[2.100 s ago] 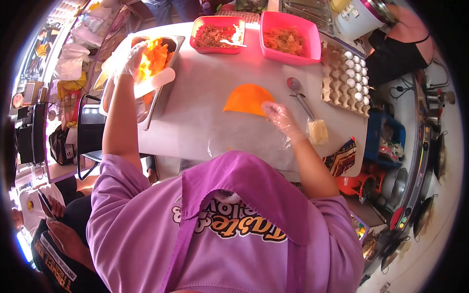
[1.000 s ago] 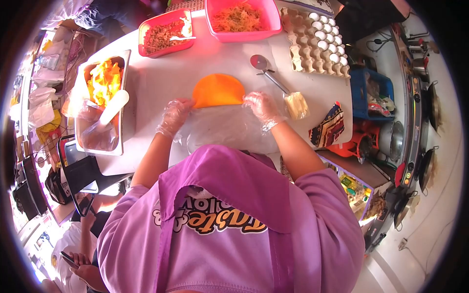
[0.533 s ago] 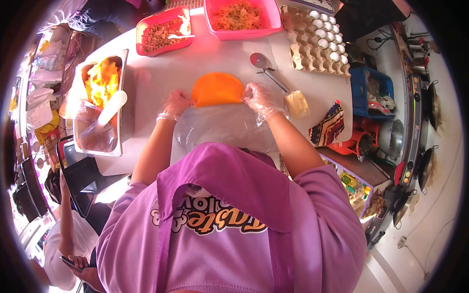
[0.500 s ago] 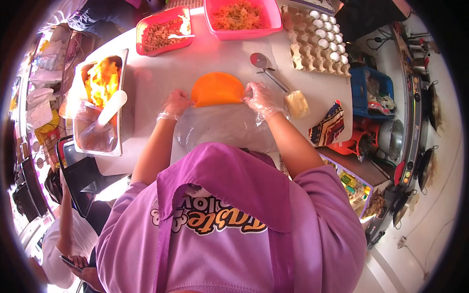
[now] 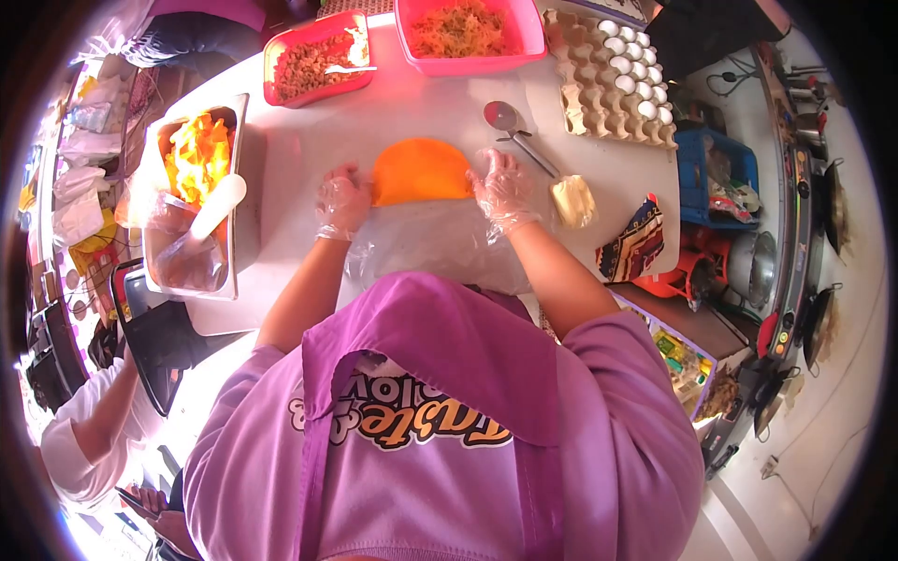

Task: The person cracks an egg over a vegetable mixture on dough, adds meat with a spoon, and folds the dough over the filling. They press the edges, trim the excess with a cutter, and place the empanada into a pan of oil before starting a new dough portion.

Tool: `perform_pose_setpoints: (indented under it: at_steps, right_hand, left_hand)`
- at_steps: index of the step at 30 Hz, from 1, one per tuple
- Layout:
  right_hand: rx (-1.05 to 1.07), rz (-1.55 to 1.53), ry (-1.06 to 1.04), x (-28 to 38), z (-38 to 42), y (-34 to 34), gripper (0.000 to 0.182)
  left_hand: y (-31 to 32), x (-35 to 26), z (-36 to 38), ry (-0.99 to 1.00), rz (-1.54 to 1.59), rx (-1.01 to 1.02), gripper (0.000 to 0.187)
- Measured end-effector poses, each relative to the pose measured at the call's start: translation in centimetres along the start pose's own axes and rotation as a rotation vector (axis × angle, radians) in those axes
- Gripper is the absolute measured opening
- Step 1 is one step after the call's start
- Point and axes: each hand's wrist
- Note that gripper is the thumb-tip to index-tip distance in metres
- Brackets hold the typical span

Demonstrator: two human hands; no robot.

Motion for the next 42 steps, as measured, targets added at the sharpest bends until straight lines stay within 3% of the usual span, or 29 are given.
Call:
perform_pose_setpoints:
  at_steps: [4, 13, 16, 18, 19, 21, 25, 28, 30, 33, 37, 42]
  right_hand:
    - [0.074, 0.050, 0.085, 1.8, 1.0, -1.4, 0.047]
    - [0.073, 0.300, -0.053, 1.9, 0.9, -1.8, 0.056]
    - [0.223, 0.225, 0.041, 1.7, -0.3, -2.3, 0.056]
    - [0.032, -0.057, 0.010, 0.0, -2.1, -0.4, 0.058]
    - [0.035, -0.058, 0.013, 0.4, -1.9, -0.5, 0.058]
    - [0.043, 0.156, 0.085, 2.3, -1.6, -1.4, 0.058]
    - [0.071, 0.203, 0.067, 2.6, -1.6, -1.8, 0.058]
    - [0.040, 0.256, -0.095, 2.2, -1.7, -2.0, 0.059]
    - [0.117, 0.318, -0.151, 2.1, -2.2, -2.1, 0.060]
    - [0.160, 0.114, -0.118, 1.7, -3.4, -3.2, 0.060]
    - [0.136, 0.052, -0.125, 2.6, -4.0, -2.9, 0.062]
    - [0.240, 0.322, -0.154, 4.0, -4.7, -4.0, 0.063]
  left_hand:
    - [0.9, -0.9, 0.7, -0.005, -0.023, -0.060, 0.049]
    - [2.5, 0.0, 0.4, 0.068, -0.256, -0.170, 0.045]
    - [0.9, 0.0, -0.7, 0.085, -0.290, -0.022, 0.043]
    - [-0.1, -0.3, -2.0, 0.049, -0.073, 0.119, 0.043]
    - [-0.4, -1.0, -2.0, 0.048, -0.075, 0.123, 0.043]
    - [-0.8, -2.6, -1.7, 0.002, -0.082, 0.077, 0.045]
    - [0.2, -3.4, -1.3, -0.005, -0.190, -0.067, 0.045]
    - [0.6, -2.6, -2.0, 0.028, -0.185, -0.083, 0.045]
    - [2.1, -0.4, -4.2, 0.171, -0.346, -0.090, 0.048]
    - [-1.4, -2.6, -3.5, 0.159, -0.232, 0.065, 0.049]
    - [-1.7, -3.5, -4.3, 0.149, -0.212, 0.146, 0.051]
    - [-1.0, -4.5, -5.3, 0.130, -0.320, 0.131, 0.057]
Point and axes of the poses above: each hand's wrist, its own z-axis away from the middle knuckle, its own y-axis out of the palm, x = y × z, and after that the axes turned 14 degrees about x, right-handed
